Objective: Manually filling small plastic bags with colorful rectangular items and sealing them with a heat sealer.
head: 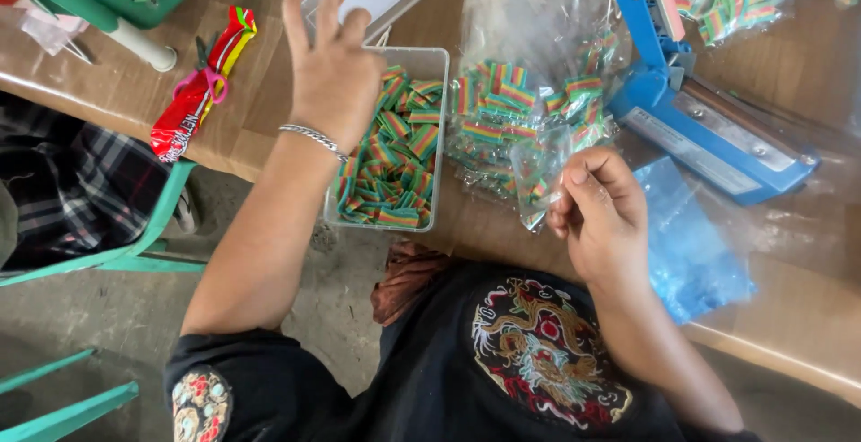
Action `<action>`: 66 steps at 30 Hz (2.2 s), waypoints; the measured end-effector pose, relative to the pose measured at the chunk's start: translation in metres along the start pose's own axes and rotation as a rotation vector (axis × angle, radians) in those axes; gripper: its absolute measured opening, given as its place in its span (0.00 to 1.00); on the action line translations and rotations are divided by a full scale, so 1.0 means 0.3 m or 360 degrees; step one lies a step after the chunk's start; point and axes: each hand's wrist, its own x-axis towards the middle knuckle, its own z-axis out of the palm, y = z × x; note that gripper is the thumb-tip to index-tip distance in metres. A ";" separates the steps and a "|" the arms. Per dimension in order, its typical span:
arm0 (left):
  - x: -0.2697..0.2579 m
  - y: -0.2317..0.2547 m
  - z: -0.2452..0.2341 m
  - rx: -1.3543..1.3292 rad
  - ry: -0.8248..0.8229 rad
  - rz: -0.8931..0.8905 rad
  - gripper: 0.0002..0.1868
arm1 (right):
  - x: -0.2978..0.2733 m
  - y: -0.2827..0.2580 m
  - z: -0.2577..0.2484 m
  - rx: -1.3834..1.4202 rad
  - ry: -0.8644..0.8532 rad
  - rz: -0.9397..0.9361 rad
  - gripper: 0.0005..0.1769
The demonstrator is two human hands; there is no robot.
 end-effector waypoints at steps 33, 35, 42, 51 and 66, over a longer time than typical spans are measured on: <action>-0.105 0.337 -0.282 -0.1162 0.0595 0.0645 0.16 | 0.000 -0.009 -0.003 -0.0004 -0.0169 -0.0148 0.09; -0.121 0.351 -0.277 -0.1142 0.0460 0.0739 0.19 | -0.007 -0.010 -0.004 -0.0115 -0.0114 -0.0183 0.08; -0.121 0.342 -0.245 -0.1097 0.0433 0.0805 0.09 | -0.031 -0.042 0.003 0.0021 -0.0095 -0.0256 0.11; 0.200 0.229 -0.224 -0.1866 -0.0034 0.0529 0.05 | -0.003 -0.043 -0.069 -0.0014 0.0122 -0.0227 0.08; 0.411 0.096 0.069 -0.1212 -0.0171 -0.0015 0.13 | -0.002 -0.051 -0.182 0.0029 0.0164 -0.0373 0.07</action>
